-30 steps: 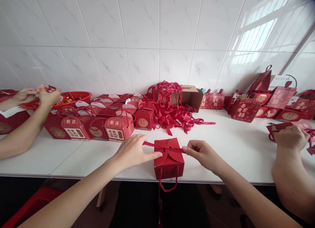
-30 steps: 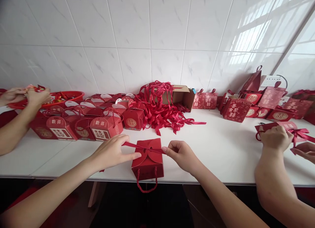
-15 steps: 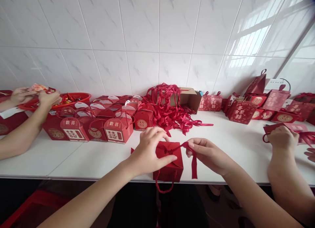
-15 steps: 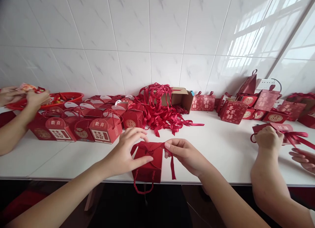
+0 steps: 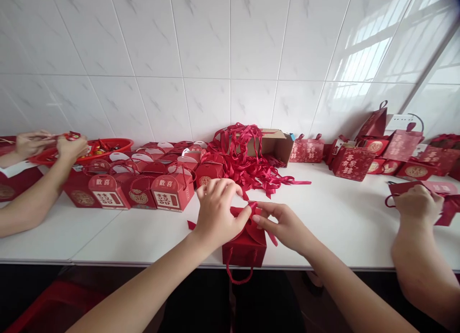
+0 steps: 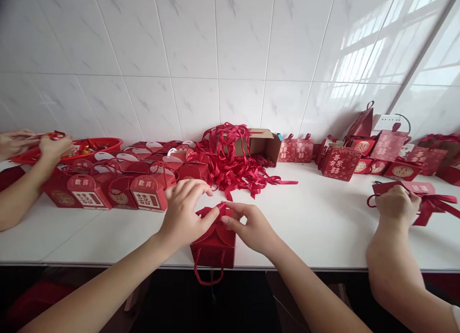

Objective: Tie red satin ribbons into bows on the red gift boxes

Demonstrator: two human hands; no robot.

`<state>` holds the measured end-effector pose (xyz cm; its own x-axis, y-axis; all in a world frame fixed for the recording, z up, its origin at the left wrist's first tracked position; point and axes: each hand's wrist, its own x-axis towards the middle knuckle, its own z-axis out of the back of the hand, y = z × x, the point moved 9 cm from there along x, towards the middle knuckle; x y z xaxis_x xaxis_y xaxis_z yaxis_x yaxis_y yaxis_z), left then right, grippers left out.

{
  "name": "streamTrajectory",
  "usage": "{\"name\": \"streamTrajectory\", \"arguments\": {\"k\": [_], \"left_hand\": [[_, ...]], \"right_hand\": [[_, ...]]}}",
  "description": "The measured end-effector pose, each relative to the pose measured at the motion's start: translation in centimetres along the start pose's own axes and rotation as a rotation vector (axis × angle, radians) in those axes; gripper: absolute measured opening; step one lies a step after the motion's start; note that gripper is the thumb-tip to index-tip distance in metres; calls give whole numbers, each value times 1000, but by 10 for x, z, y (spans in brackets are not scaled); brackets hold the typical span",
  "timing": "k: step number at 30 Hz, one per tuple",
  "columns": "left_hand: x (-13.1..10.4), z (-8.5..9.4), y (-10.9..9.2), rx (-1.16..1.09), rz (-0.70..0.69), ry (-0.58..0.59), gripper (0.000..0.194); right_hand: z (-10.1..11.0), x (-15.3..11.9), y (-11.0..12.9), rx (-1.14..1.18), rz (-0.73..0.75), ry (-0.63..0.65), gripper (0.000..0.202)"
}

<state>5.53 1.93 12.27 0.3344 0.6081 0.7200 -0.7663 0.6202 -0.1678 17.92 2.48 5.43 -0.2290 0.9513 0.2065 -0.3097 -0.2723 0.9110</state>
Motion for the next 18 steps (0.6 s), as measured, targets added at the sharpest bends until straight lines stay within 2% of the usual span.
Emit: {"name": "streamTrajectory", "arguments": {"k": [3, 5, 7, 10, 12, 15, 18], "left_hand": [[-1, 2, 4, -89, 4, 88, 16], [-2, 1, 9, -242, -26, 204, 24], [-5, -5, 21, -440, -3, 318, 29], [-11, -29, 56, -612, 221, 411, 15], [-18, -53, 76, -627, 358, 456, 21], [-28, -83, 87, -680, 433, 524, 29], [-35, -97, 88, -788, 495, 570, 33]], "right_hand": [[-12, 8, 1, 16, 66, -42, 27], [-9, 8, 0, 14, 93, -152, 28], [-8, 7, -2, 16, 113, -208, 28], [-15, 5, -6, 52, 96, -145, 26], [-19, 3, -5, 85, 91, -105, 25], [-21, 2, -3, 120, 107, -78, 24], [-24, 2, -6, 195, 95, -37, 24]]}}
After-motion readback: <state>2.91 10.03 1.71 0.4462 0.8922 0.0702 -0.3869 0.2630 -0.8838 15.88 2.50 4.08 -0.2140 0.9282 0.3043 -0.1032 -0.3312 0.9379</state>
